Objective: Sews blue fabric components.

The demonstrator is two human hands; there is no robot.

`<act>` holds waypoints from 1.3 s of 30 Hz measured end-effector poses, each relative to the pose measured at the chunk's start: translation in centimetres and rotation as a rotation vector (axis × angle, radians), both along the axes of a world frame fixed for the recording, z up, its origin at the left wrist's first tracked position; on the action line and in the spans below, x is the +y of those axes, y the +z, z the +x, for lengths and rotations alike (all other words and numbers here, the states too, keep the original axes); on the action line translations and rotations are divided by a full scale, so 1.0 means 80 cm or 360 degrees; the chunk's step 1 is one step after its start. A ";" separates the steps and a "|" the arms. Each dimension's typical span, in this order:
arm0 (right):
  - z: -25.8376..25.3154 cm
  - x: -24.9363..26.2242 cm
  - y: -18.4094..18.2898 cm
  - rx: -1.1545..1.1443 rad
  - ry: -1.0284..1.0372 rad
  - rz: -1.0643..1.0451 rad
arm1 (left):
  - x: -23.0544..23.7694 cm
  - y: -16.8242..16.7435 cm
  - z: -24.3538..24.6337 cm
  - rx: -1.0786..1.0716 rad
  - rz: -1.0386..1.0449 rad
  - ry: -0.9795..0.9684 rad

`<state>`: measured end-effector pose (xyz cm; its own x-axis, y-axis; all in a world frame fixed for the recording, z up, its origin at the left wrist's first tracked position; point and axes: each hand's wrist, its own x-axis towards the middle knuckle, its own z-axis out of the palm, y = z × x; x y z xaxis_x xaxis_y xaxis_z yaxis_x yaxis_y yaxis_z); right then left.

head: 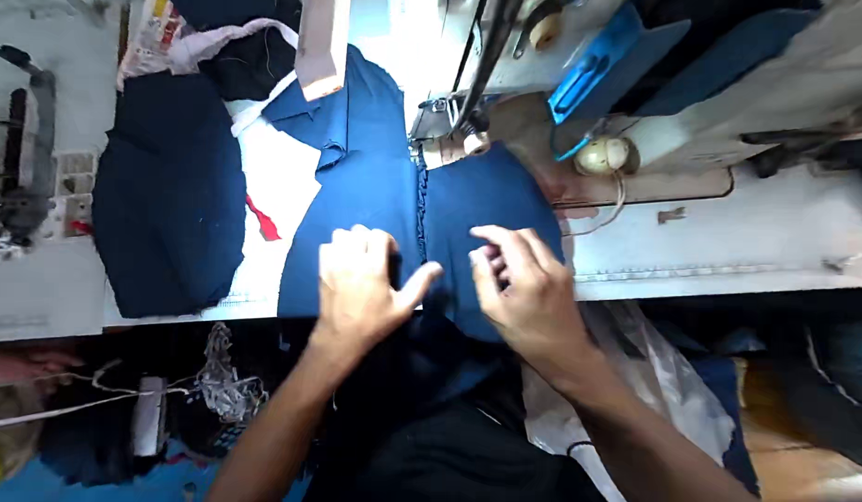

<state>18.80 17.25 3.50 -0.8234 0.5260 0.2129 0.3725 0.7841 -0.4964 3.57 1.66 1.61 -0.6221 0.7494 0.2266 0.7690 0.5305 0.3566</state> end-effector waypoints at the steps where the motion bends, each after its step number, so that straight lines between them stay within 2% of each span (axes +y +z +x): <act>1: -0.007 -0.009 -0.004 -0.0007 0.0047 -0.0286 | 0.004 -0.015 0.015 -0.0052 -0.0009 -0.0084; 3: -0.026 -0.020 -0.010 -0.0038 0.0055 -0.1023 | 0.008 -0.027 0.023 -0.0161 0.0178 -0.0187; 4: -0.034 -0.025 -0.010 0.0031 0.0019 -0.1398 | 0.008 -0.023 0.021 -0.0342 0.0338 -0.0213; 6: -0.048 -0.033 -0.005 0.0221 -0.0057 -0.2031 | 0.005 -0.008 0.016 -0.0917 0.0670 -0.0238; 9: -0.072 -0.035 0.013 0.0359 -0.0177 -0.2428 | -0.003 0.002 0.008 -0.1792 0.1133 -0.0137; 11: -0.082 -0.033 0.026 0.0474 -0.0264 -0.2666 | 0.000 0.010 0.004 -0.2068 0.1346 0.0163; 12: -0.085 -0.031 0.034 0.0547 -0.0291 -0.2837 | 0.004 0.014 0.002 -0.2167 0.1351 0.0315; 15: -0.093 -0.027 0.049 0.0760 -0.0303 -0.3177 | 0.009 0.028 0.002 -0.2592 0.0857 0.0466; 16: -0.093 -0.027 0.053 0.0835 -0.0288 -0.3216 | 0.011 0.016 0.000 -0.2864 0.0744 0.0461; 17: -0.092 -0.027 0.056 0.0905 -0.0243 -0.3237 | 0.008 -0.015 -0.004 -0.3122 0.0698 0.0414; 18: -0.091 -0.026 0.059 0.0951 -0.0205 -0.3237 | 0.004 -0.048 -0.010 -0.3172 0.0677 0.0364; 19: -0.090 -0.023 0.063 0.0967 -0.0183 -0.3216 | -0.001 -0.063 -0.015 -0.3015 0.0658 0.0308; 20: -0.088 -0.020 0.067 0.0948 -0.0187 -0.3180 | -0.006 -0.057 -0.018 -0.2791 0.0672 0.0263; 22: -0.081 -0.007 0.068 0.0787 -0.0204 -0.3035 | 0.002 0.005 -0.022 -0.2345 0.0820 0.0366; 24: -0.067 0.009 0.050 0.0471 -0.0066 -0.2733 | 0.002 0.033 -0.047 -0.2028 0.1021 0.0343; 26: -0.052 0.019 0.017 0.0212 0.0081 -0.2235 | -0.010 0.039 -0.078 -0.1727 0.0882 0.0327; 28: -0.039 0.021 -0.014 -0.0017 0.0097 -0.1744 | -0.030 0.034 -0.093 -0.1488 0.0580 0.0337; 31: -0.036 0.023 -0.020 -0.0244 0.0060 -0.1208 | -0.046 0.027 -0.095 -0.1040 0.0239 0.0213; 33: -0.042 0.025 -0.010 -0.0321 0.0055 -0.1007 | -0.045 0.024 -0.099 -0.0911 0.0104 0.0102; 35: -0.054 0.027 -0.005 -0.0268 0.0015 -0.0841 | -0.029 0.018 -0.113 -0.0853 0.0064 0.0181; 39: -0.085 0.031 -0.010 -0.0055 -0.0021 -0.0589 | 0.005 0.003 -0.134 -0.0760 0.0293 0.0313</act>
